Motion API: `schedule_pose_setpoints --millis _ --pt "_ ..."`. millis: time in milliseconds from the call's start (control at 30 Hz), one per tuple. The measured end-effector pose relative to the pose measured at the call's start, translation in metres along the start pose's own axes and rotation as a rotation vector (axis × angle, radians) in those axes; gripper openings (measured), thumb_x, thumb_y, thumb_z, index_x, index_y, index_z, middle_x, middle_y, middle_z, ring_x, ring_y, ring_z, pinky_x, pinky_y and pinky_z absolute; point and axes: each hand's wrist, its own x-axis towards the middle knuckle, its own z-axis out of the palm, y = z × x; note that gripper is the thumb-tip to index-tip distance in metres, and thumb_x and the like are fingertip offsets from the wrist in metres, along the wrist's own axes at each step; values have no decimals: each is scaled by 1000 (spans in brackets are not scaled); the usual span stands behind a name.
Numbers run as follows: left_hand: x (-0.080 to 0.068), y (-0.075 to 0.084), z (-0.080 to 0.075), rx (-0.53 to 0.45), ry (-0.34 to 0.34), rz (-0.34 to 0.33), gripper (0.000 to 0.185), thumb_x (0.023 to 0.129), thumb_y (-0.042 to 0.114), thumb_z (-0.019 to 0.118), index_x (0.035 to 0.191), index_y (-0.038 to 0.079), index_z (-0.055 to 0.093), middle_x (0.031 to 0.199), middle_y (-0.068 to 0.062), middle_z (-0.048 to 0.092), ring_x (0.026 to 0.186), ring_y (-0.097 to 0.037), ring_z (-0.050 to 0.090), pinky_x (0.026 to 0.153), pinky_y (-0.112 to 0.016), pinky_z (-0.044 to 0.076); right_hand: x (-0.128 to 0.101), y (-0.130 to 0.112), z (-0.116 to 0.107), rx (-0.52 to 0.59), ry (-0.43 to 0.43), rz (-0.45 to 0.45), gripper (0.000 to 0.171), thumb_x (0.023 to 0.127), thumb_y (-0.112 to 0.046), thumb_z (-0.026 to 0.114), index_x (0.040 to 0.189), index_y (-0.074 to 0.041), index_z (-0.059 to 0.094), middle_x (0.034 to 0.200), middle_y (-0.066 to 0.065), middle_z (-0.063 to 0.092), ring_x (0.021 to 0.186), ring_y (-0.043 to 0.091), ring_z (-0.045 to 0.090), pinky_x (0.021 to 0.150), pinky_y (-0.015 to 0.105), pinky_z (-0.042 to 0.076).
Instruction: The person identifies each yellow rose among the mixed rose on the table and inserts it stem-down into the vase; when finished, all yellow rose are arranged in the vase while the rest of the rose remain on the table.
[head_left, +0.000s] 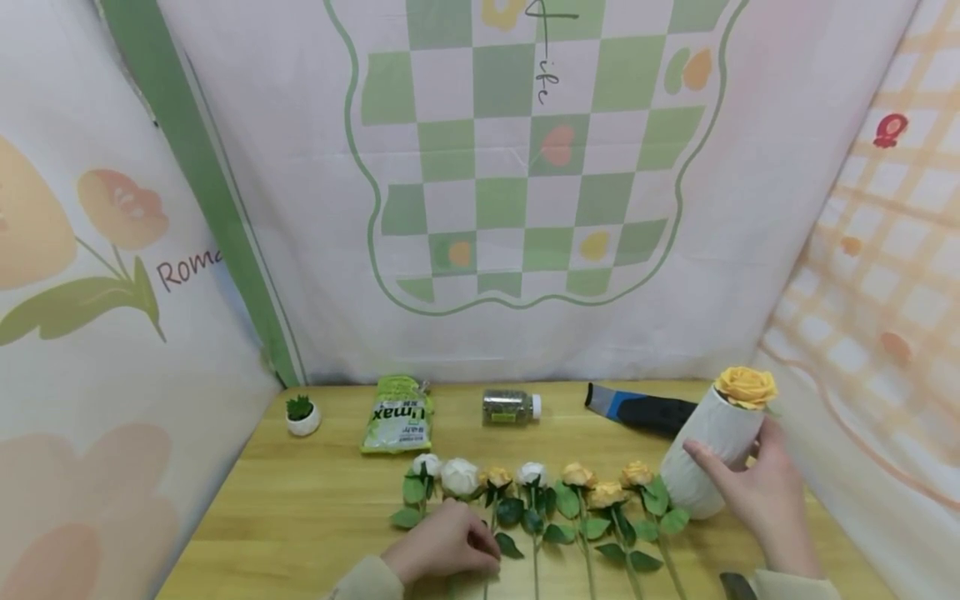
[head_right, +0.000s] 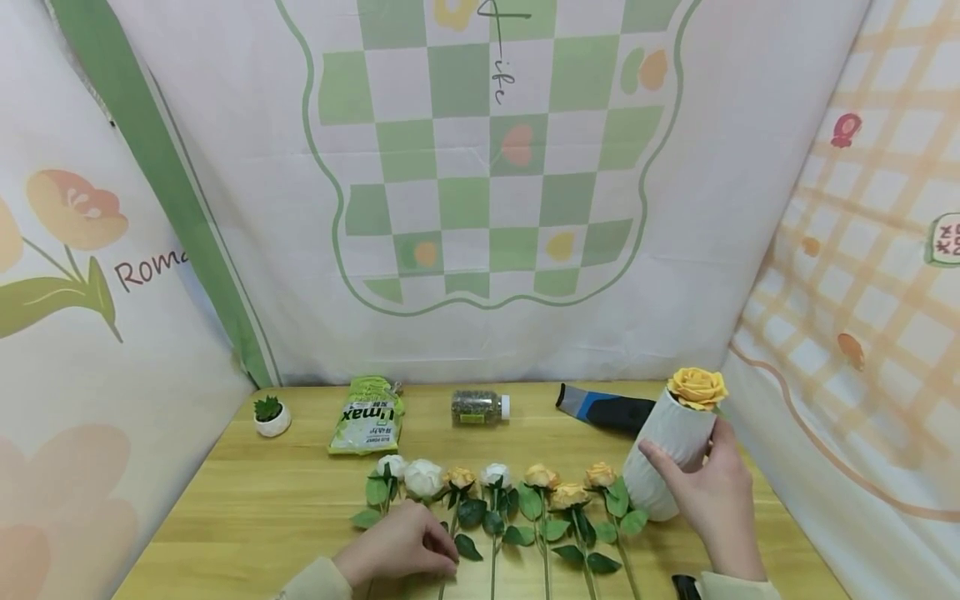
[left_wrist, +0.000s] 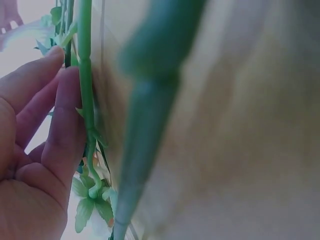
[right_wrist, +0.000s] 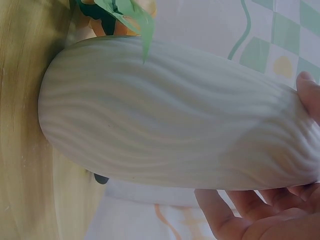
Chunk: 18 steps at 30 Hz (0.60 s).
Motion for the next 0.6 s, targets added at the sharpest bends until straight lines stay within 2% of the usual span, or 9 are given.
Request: schedule_pose_setpoints --millis 200,400,600 --pt "-1 -1 1 -67 44 -32 15 85 16 92 98 21 86 85 20 75 74 3 67 71 -18 58 0 1 0 3 0 8 107 91 -44 88 163 6 26 148 48 44 129 69 48 99 82 43" --pt "-1 -4 3 -180 92 -75 29 80 11 94 106 18 86 96 15 79 77 0 70 72 -20 60 1 1 0 3 4 5 106 92 -44 88 163 5 26 148 47 45 129 69 48 99 82 44" --pt "0 -5 3 -202 123 -109 39 77 9 95 113 17 84 101 14 78 75 -5 69 69 -23 60 1 -1 0 -4 -2 17 107 92 -47 87 164 5 25 148 48 45 129 69 48 99 82 44"
